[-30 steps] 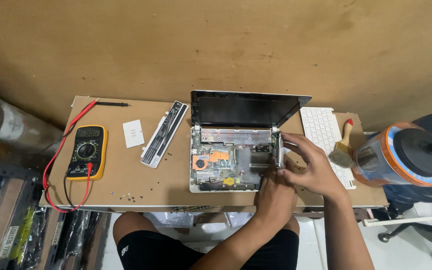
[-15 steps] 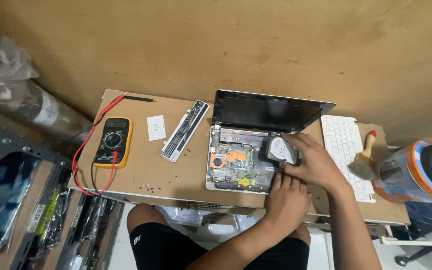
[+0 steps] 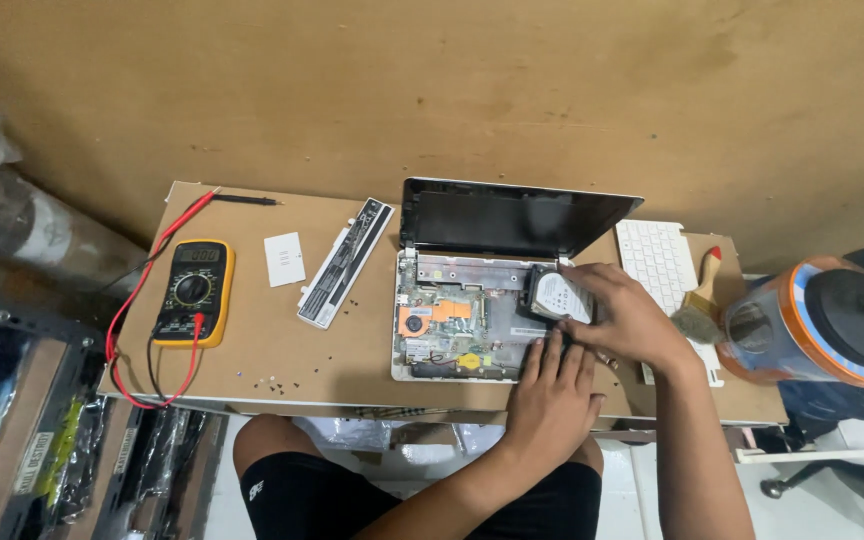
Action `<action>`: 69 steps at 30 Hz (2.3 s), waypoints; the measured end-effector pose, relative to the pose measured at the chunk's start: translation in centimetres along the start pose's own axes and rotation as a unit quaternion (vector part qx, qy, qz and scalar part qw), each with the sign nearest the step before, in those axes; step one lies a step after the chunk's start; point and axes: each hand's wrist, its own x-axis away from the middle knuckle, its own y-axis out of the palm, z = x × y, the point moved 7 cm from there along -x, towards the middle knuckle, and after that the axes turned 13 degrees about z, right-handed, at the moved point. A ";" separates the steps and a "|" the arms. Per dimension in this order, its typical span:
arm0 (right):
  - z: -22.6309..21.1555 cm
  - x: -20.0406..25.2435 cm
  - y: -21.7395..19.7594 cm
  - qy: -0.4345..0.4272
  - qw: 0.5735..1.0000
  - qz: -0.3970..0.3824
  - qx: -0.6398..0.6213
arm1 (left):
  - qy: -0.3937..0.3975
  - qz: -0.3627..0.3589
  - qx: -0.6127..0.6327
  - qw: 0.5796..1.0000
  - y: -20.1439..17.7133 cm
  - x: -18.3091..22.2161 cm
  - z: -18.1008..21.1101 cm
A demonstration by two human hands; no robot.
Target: Inspecting and reassembling a laptop motherboard using a multimeter and manual manipulation of internal components.
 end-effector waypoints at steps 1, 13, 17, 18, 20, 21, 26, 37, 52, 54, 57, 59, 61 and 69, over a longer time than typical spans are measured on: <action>-0.3 0.1 0.1 -0.017 1.000 -0.012 0.002 | 0.001 0.001 -0.006 1.000 -0.1 0.2 -0.1; 1.5 1.4 -1.0 -0.013 0.998 0.047 -0.036 | 0.003 0.010 0.028 1.000 -1.0 0.3 -0.2; 1.3 1.5 -1.0 -0.027 0.999 0.034 -0.019 | -0.002 0.017 0.026 1.000 -1.6 0.0 0.0; 1.2 1.5 -0.9 -0.031 0.999 0.022 -0.008 | 0.002 0.021 0.030 0.999 -1.9 0.1 0.0; 1.5 1.7 -0.7 -0.034 0.999 0.010 0.001 | 0.006 0.023 0.035 0.999 -2.4 0.2 -0.1; 1.7 1.9 -0.5 -0.038 0.999 0.007 0.000 | 0.007 0.033 0.029 0.999 -2.8 0.3 -0.3; 1.6 2.1 -0.1 -0.040 0.999 -0.004 -0.007 | -0.009 0.029 0.038 0.999 -3.6 0.6 -1.3; 0.3 1.7 0.1 -0.066 0.997 -0.024 -0.024 | -0.029 0.044 0.048 0.997 -4.7 1.1 -2.7; 1.3 2.2 0.2 -0.039 0.998 -0.012 -0.054 | -0.027 0.077 0.063 0.995 -6.8 2.4 -3.0; 1.1 2.5 0.1 -0.031 0.998 -0.009 -0.051 | -0.031 0.066 0.069 0.995 -6.9 3.2 -3.0; 1.0 2.8 -0.3 -0.011 0.999 -0.003 -0.054 | -0.035 0.085 0.069 0.993 -7.6 4.2 -3.2; 1.2 2.9 -0.2 0.002 0.998 0.000 -0.061 | -0.034 0.112 0.060 0.991 -8.6 4.7 -3.6; 1.4 3.0 -0.2 -0.001 0.998 0.014 -0.062 | -0.052 0.124 0.050 0.990 -9.7 5.0 -4.5; -1.1 5.5 -0.3 0.021 0.984 0.171 -0.048 | -0.181 0.207 0.007 0.961 -13.3 4.3 -14.9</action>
